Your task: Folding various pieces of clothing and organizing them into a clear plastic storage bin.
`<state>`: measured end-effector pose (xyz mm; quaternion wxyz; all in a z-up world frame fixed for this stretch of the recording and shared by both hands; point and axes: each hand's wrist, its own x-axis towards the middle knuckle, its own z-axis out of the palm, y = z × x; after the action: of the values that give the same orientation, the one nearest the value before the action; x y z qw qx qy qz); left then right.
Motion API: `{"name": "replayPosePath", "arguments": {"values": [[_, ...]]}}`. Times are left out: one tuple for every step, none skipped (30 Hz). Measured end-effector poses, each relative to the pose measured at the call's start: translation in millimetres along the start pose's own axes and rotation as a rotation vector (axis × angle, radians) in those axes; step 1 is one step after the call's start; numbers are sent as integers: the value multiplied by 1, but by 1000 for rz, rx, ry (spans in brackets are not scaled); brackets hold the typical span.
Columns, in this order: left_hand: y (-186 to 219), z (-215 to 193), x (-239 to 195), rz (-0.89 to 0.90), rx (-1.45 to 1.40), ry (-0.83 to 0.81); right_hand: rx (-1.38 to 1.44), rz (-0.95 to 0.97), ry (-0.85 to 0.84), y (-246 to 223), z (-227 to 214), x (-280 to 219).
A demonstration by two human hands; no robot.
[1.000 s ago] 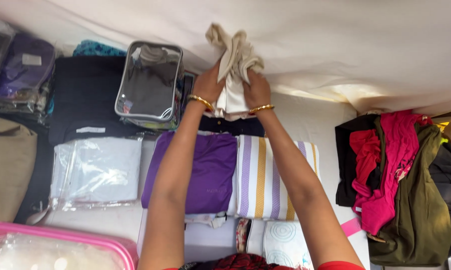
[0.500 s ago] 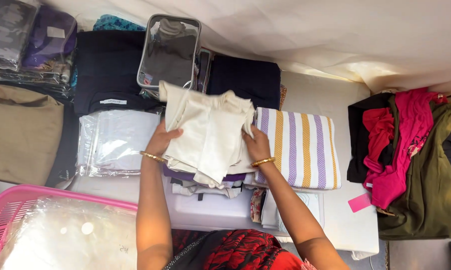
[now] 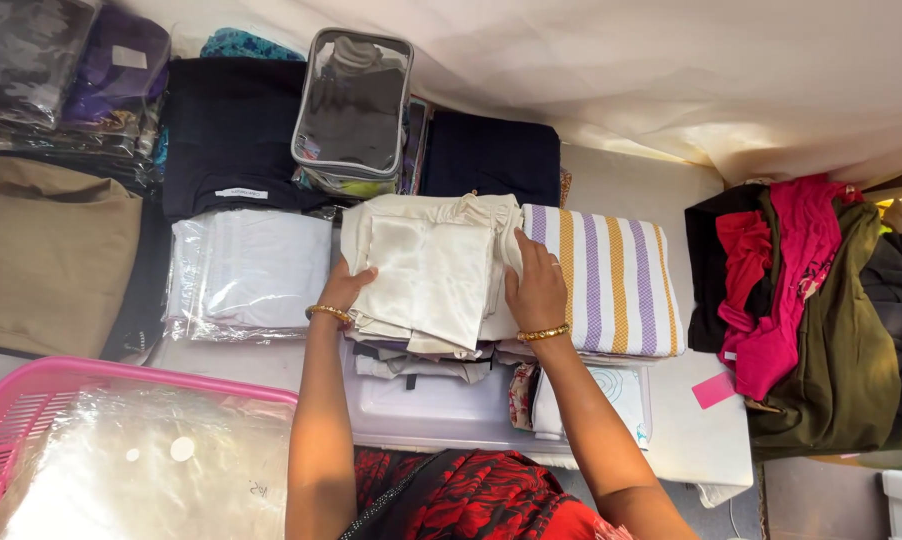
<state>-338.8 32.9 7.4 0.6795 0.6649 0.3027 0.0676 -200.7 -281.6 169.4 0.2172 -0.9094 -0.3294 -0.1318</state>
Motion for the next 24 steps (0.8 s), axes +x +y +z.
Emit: {"name": "replayPosePath", "arguments": {"values": [[4,2,-8,-7,-1,-6,-4,6,-6,-10,-3,2],[10,3,-14,11,-36,1,161,103,-106,-19,-5,7],[17,5,-21,30,-71,9,326,199,-207,-29,-9,11],[18,5,-21,36,-69,6,325,200,-200,-32,-1,13],[19,4,-20,32,-67,14,304,221,-280,-36,6,15],[19,5,-20,28,-67,23,281,242,-362,-39,13,18],[20,5,-18,33,-68,21,279,241,-357,-35,20,18],[18,4,-19,42,-59,23,334,148,-214,-32,28,15],[17,3,-20,51,-50,26,386,55,-70,-29,37,12],[19,1,-22,47,-51,28,386,55,-74,-27,35,16],[21,0,-25,72,-19,33,371,164,-173,-24,34,19],[24,0,-26,98,11,35,351,272,-271,-19,31,24],[23,1,-27,97,10,35,349,273,-272,-16,34,25],[23,1,-27,97,111,58,347,212,-225,-12,37,27],[24,1,-26,98,213,82,345,151,-178,-9,40,29],[50,7,-39,100,211,80,342,151,-177,-6,42,31],[75,13,-53,68,410,150,313,135,-167,-3,45,33],[100,18,-67,33,609,222,285,118,-160,0,48,34],[110,25,-70,33,608,222,284,118,-161,-1,45,38],[119,32,-75,154,779,298,291,120,-169,-2,42,38],[128,38,-80,278,948,372,297,122,-177,-4,40,38],[124,47,-71,276,948,373,298,121,-178,-5,37,41],[120,56,-61,539,985,314,234,147,-295,-6,34,43],[114,66,-52,800,1009,251,167,172,-416,-7,31,45]]}}
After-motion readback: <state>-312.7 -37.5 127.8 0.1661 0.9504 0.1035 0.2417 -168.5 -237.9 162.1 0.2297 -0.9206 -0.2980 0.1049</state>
